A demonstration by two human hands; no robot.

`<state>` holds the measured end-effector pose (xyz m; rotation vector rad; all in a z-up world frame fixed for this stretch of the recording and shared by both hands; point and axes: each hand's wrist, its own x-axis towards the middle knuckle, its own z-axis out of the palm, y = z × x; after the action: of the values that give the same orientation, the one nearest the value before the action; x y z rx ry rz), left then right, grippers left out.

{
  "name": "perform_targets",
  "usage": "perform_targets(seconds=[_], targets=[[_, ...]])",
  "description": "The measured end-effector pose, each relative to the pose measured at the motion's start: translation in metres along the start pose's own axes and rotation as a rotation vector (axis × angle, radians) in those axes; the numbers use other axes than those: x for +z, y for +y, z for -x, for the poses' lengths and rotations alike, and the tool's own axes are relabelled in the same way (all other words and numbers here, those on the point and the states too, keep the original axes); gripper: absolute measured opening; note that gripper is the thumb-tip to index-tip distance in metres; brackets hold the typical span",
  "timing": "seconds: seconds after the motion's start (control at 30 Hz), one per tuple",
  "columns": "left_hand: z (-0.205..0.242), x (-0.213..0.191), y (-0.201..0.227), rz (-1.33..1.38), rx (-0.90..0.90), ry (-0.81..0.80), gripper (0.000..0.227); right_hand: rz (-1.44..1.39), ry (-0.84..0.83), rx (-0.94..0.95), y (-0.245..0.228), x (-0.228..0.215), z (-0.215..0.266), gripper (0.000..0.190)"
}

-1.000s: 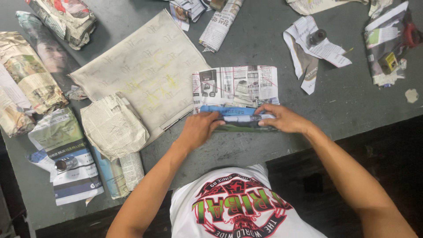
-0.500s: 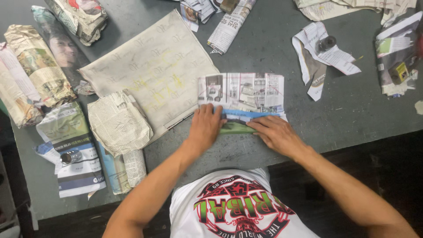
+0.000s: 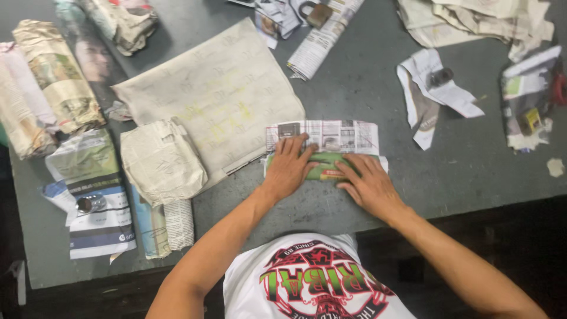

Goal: The person folds and rolls various newspaper sheets and bundles on a table, then places them into a cloth bag. The person repeatedly picks up, folds, and rolls newspapers, arranging them into the bag throughout the clip.

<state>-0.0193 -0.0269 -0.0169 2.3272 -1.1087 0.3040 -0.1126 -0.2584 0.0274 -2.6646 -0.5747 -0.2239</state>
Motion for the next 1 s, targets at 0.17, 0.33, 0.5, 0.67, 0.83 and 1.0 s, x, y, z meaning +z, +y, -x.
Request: perform_targets(seconds=[0.17,0.33,0.5,0.67,0.83,1.0], targets=[[0.001,0.004,-0.001,0.005,0.000,-0.039,0.029,-0.071,-0.087,0.086,0.010,0.003,0.001,0.048],[0.009,0.003,0.004,-0.043,0.055,-0.141,0.038,-0.232,-0.239,0.177,0.038,-0.005,-0.018,0.041],[-0.016,0.017,-0.019,-0.037,-0.041,-0.305,0.035,-0.248,-0.268,0.235,0.052,-0.004,-0.045,0.032],[-0.043,0.038,-0.038,-0.166,-0.094,-0.104,0.047,-0.051,0.018,0.119,0.036,0.015,-0.045,0.037],[-0.051,0.044,-0.045,-0.144,-0.126,-0.160,0.057,0.050,-0.125,0.208,0.039,0.035,-0.047,0.056],[-0.056,0.034,-0.044,-0.076,-0.144,-0.169,0.058,0.127,-0.264,0.258,0.041,0.040,-0.050,0.061]])
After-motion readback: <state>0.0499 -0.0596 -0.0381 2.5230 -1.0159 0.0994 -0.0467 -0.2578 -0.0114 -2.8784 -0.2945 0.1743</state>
